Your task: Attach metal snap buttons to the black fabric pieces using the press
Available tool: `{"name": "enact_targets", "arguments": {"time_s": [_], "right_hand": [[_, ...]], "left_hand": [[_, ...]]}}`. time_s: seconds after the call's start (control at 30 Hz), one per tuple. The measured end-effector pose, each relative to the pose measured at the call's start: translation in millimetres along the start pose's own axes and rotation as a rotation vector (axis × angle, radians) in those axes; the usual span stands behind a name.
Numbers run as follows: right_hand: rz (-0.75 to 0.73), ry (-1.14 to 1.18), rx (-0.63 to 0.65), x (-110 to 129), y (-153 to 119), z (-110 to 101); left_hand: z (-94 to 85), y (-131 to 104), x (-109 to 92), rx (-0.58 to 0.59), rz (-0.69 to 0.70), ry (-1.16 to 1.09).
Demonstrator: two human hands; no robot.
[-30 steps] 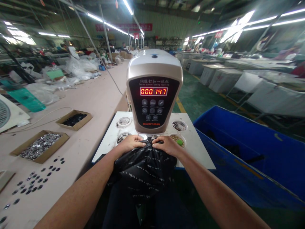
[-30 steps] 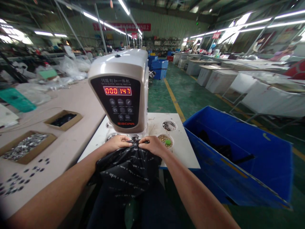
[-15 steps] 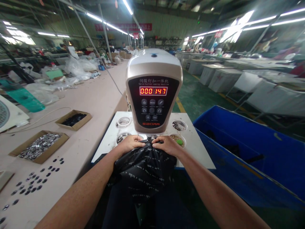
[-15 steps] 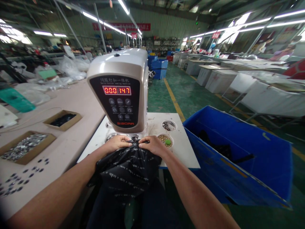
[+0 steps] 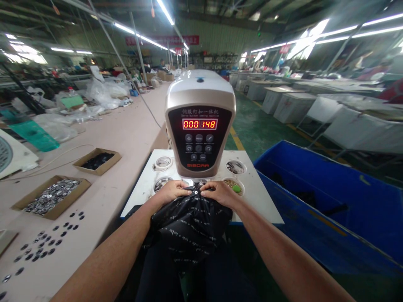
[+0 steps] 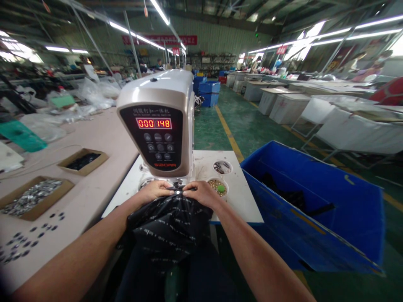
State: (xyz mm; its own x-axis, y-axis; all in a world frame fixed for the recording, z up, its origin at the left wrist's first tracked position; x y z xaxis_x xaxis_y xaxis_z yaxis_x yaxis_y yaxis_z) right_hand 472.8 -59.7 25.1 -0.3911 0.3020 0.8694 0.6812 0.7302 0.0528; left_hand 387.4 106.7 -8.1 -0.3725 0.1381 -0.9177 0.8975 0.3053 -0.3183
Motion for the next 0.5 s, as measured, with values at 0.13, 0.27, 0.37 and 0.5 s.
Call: {"name": "enact_targets", "arguments": {"time_s": [0.13,0.27,0.37,0.5], "right_hand": [[0.031,0.053,-0.033,0.5,-2.6,-3.8],[0.081,0.193,-0.104,-2.9,-15.0,-23.2],[0.137,0.236,-0.255,-17.0,-28.9,-57.7],[0.272,0.36,-0.543,-44.2,-61.8,-125.1]], "left_hand": [[-3.8,-6.2,-11.6,-0.029,0.022,0.06],[-21.7,-30.2,-34.3,-0.101,0.112,0.169],[-66.9,-67.3,-29.0,-0.439,0.114,0.288],[-108.1,-133.4,11.5,-0.659,0.14,0.402]]}}
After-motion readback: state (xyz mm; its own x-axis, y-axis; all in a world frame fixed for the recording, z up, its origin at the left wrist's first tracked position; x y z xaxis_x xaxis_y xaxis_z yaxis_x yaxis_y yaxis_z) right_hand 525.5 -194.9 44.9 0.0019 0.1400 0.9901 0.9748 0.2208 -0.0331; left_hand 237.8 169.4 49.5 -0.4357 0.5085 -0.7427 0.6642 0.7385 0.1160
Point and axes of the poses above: each hand's wrist, its own y-axis towards the middle knuckle, its own z-axis out of the palm, x = y × z, the point moved 9 cm from there along y, towards the middle knuckle, and after that the axes turned 5 degrees about -x, right-handed, at the moved point
